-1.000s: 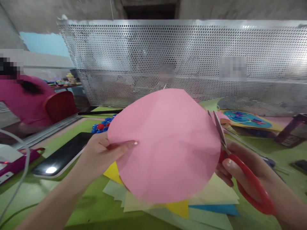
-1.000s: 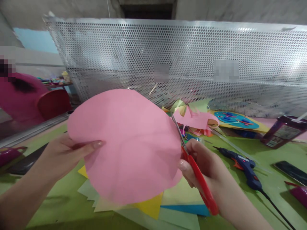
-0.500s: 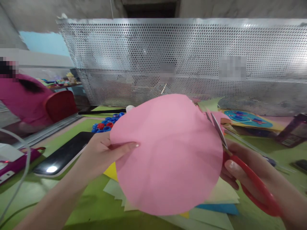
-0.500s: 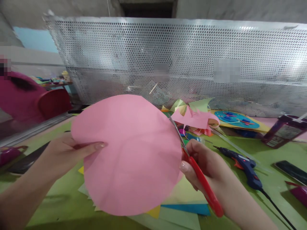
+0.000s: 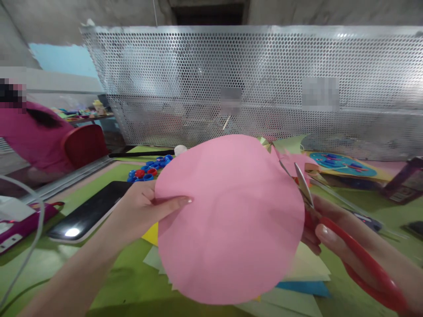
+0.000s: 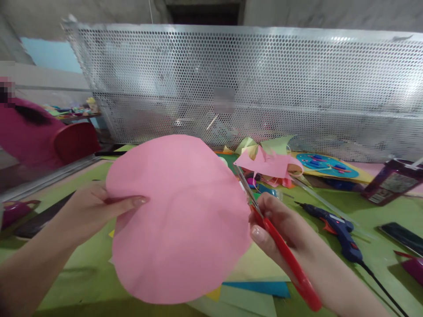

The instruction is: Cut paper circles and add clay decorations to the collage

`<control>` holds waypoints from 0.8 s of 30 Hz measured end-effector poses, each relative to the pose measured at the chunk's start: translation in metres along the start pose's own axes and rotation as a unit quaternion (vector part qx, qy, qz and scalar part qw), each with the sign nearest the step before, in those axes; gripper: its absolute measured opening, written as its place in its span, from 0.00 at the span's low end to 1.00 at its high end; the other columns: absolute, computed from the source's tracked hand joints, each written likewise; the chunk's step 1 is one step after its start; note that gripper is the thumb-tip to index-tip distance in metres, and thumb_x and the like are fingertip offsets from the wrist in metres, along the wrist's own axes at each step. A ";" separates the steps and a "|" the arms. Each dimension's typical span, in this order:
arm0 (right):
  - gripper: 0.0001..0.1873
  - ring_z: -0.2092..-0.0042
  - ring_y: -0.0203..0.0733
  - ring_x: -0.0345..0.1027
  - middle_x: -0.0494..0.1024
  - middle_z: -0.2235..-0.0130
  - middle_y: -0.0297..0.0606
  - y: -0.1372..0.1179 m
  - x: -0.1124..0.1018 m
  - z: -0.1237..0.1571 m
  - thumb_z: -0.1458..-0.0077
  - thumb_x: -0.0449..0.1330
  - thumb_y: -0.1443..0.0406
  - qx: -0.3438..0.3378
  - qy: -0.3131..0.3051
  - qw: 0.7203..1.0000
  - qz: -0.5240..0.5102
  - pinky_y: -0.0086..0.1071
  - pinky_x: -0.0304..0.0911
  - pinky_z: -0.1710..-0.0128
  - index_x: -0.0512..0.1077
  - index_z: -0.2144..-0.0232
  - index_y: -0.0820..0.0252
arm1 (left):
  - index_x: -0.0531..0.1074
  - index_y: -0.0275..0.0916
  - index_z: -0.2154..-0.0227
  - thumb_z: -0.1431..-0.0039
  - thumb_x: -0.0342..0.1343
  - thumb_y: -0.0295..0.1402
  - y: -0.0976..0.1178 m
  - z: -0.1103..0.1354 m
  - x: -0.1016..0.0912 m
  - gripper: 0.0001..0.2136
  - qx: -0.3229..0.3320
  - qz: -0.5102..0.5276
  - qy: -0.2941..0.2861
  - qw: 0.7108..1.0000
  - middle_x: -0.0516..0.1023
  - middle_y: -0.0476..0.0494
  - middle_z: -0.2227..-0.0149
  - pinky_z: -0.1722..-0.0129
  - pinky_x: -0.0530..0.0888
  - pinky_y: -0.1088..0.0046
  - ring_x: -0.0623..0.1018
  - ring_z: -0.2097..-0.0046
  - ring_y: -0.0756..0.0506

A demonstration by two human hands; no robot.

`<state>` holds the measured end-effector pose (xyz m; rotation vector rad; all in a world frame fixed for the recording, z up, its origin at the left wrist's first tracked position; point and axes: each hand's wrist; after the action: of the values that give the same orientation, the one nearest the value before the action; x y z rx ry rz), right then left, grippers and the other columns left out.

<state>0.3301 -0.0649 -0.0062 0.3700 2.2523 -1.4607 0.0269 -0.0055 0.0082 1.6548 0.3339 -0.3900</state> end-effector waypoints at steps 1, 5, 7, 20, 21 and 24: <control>0.09 0.76 0.37 0.63 0.71 0.73 0.33 0.000 0.000 0.000 0.46 0.55 0.54 -0.002 0.003 1.000 -0.002 0.28 0.65 0.76 0.67 0.68 0.51 | 0.79 0.47 0.82 0.62 0.64 0.42 0.000 0.000 0.000 0.06 -0.001 -0.004 0.000 1.000 0.83 0.50 0.74 0.70 0.79 0.68 0.81 0.68 0.39; 0.10 0.77 0.35 0.59 0.66 0.76 0.30 0.001 0.001 0.001 0.44 0.53 0.53 -0.015 -0.017 1.000 -0.012 0.24 0.62 0.79 0.66 0.69 0.50 | 0.78 0.48 0.81 0.62 0.65 0.40 0.000 0.001 0.000 0.05 0.004 -0.018 -0.001 1.000 0.83 0.52 0.74 0.72 0.78 0.71 0.81 0.68 0.40; 0.11 0.76 0.35 0.58 0.64 0.75 0.30 0.002 0.001 0.001 0.44 0.52 0.52 -0.006 -0.028 1.000 -0.014 0.24 0.62 0.79 0.64 0.69 0.50 | 0.78 0.48 0.81 0.62 0.65 0.40 -0.001 0.002 0.000 0.04 0.010 -0.017 -0.003 1.000 0.83 0.53 0.73 0.72 0.78 0.73 0.81 0.68 0.41; 0.23 0.80 0.32 0.43 0.57 0.79 0.28 0.003 0.004 0.000 0.51 0.54 0.44 0.086 -0.041 0.994 -0.050 0.28 0.43 0.83 0.61 0.77 0.57 | 0.78 0.49 0.78 0.58 0.65 0.40 -0.006 0.001 -0.001 0.04 0.008 -0.019 -0.026 0.999 0.83 0.55 0.73 0.74 0.77 0.77 0.81 0.68 0.43; 0.24 0.81 0.31 0.41 0.55 0.81 0.26 0.001 0.006 0.000 0.52 0.54 0.42 0.103 -0.027 0.993 -0.059 0.28 0.40 0.83 0.61 0.77 0.57 | 0.78 0.49 0.78 0.58 0.65 0.40 -0.005 0.001 -0.001 0.04 0.009 -0.010 -0.031 0.999 0.83 0.55 0.73 0.74 0.77 0.77 0.81 0.68 0.43; 0.27 0.82 0.29 0.39 0.54 0.82 0.24 -0.005 0.009 -0.002 0.56 0.56 0.40 0.139 -0.014 0.988 -0.072 0.27 0.36 0.83 0.59 0.77 0.56 | 0.78 0.50 0.79 0.58 0.65 0.39 -0.004 0.002 -0.002 0.03 0.009 0.009 -0.041 0.999 0.83 0.56 0.72 0.74 0.77 0.79 0.82 0.67 0.44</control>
<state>0.3198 -0.0652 -0.0058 0.2730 2.0926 -1.8512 0.0234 -0.0068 0.0059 1.6530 0.2539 -0.4478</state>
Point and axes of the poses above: each hand's wrist, its own z-axis away from the middle knuckle, its own x-axis out of the palm, y = z × x
